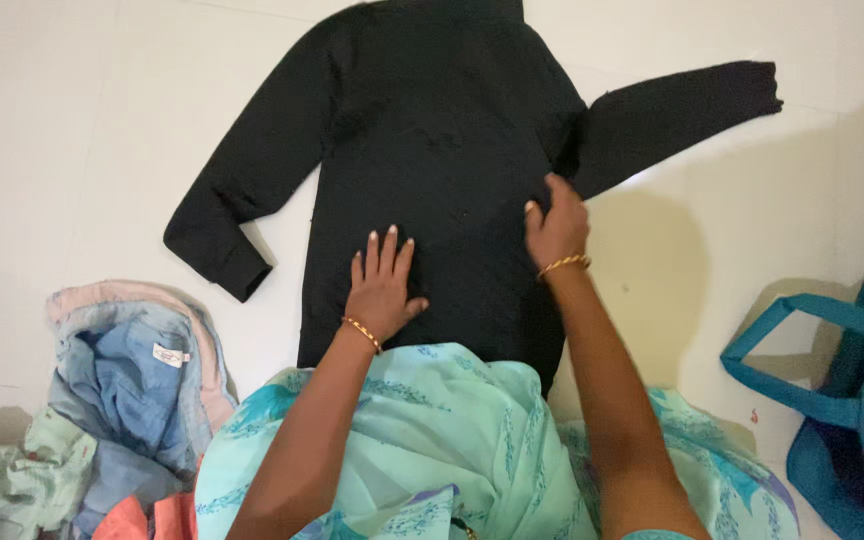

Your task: The person spreads a black sweater on the floor, aligns the sleeves against the body, and folds it into a compact rectangular bundle before placing it into a blue bag.

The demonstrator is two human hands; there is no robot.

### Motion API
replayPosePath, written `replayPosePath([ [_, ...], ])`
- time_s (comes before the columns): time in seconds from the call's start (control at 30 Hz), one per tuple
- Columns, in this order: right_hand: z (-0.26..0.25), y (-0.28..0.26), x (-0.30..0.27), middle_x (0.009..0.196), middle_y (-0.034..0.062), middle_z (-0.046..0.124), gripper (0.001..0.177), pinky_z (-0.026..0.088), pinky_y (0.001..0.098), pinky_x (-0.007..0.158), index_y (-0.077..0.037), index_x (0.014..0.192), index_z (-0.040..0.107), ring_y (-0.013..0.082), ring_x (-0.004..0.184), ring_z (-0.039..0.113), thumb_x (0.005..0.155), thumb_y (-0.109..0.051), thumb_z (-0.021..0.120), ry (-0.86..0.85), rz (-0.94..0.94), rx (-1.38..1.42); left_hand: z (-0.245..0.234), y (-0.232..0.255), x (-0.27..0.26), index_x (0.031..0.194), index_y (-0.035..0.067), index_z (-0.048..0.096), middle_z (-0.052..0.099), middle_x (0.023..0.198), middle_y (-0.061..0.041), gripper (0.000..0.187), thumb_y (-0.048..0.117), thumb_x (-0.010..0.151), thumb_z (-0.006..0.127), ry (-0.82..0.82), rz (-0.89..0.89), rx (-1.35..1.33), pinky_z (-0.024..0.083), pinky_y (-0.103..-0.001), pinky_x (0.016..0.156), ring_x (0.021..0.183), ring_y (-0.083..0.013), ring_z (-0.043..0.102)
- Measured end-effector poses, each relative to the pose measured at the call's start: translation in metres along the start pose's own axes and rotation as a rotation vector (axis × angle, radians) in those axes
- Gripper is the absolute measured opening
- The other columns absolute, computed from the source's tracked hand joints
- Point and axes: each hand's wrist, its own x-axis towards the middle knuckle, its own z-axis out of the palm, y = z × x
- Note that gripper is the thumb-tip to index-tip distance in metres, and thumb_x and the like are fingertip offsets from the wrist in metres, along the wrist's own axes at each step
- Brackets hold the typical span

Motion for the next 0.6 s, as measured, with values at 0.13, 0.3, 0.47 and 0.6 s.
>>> replayPosePath([
  [0.13, 0.018, 0.045, 0.051, 0.148, 0.0217, 0.049, 0.065, 0.039, 0.0554, 0.110, -0.013, 0.155, 0.040, 0.0433, 0.134, 0.048, 0.100, -0.039, 0.059, -0.150, 0.168, -0.081, 0.003, -0.003, -0.001, 0.153, 0.007, 0.033, 0.023, 0.161, -0.020, 0.108, 0.060, 0.073, 0.081, -0.240, -0.152, 0.071, 0.022, -0.061, 0.116, 0.148, -0.0436, 0.019],
  [0.3, 0.048, 0.088, 0.088, 0.168, 0.0133, 0.015, 0.069, 0.021, 0.0682, 0.113, -0.026, 0.159, 0.025, 0.0446, 0.151, 0.012, 0.102, -0.063, 0.035, -0.355, 0.305, -0.344, 0.011, -0.001, -0.002, 0.154, 0.007, 0.032, 0.024, 0.162, -0.020, 0.106, 0.060, 0.076, 0.079, -0.320, -0.201, 0.077, 0.022, -0.058, 0.119, 0.149, -0.0422, 0.022],
  [0.47, 0.035, 0.154, 0.147, 0.172, 0.0094, 0.007, 0.075, 0.017, 0.0681, 0.118, -0.029, 0.165, 0.014, 0.0416, 0.156, 0.002, 0.101, -0.064, 0.032, -0.285, 0.363, -0.372, 0.021, -0.002, -0.002, 0.153, 0.009, 0.034, 0.020, 0.165, -0.019, 0.102, 0.058, 0.076, 0.079, -0.280, 0.037, -0.009, 0.020, -0.056, 0.121, 0.152, -0.0399, 0.016],
  [0.6, 0.013, 0.111, 0.186, 0.171, 0.0202, 0.007, 0.080, 0.018, 0.0685, 0.119, -0.019, 0.166, 0.016, 0.0493, 0.154, 0.006, 0.101, -0.049, 0.054, -0.155, 0.469, -0.471, 0.020, 0.006, 0.003, 0.156, 0.011, 0.030, 0.013, 0.167, -0.017, 0.104, 0.058, 0.077, 0.078, -0.290, 0.055, 0.044, 0.015, -0.058, 0.121, 0.153, -0.0393, 0.010],
])
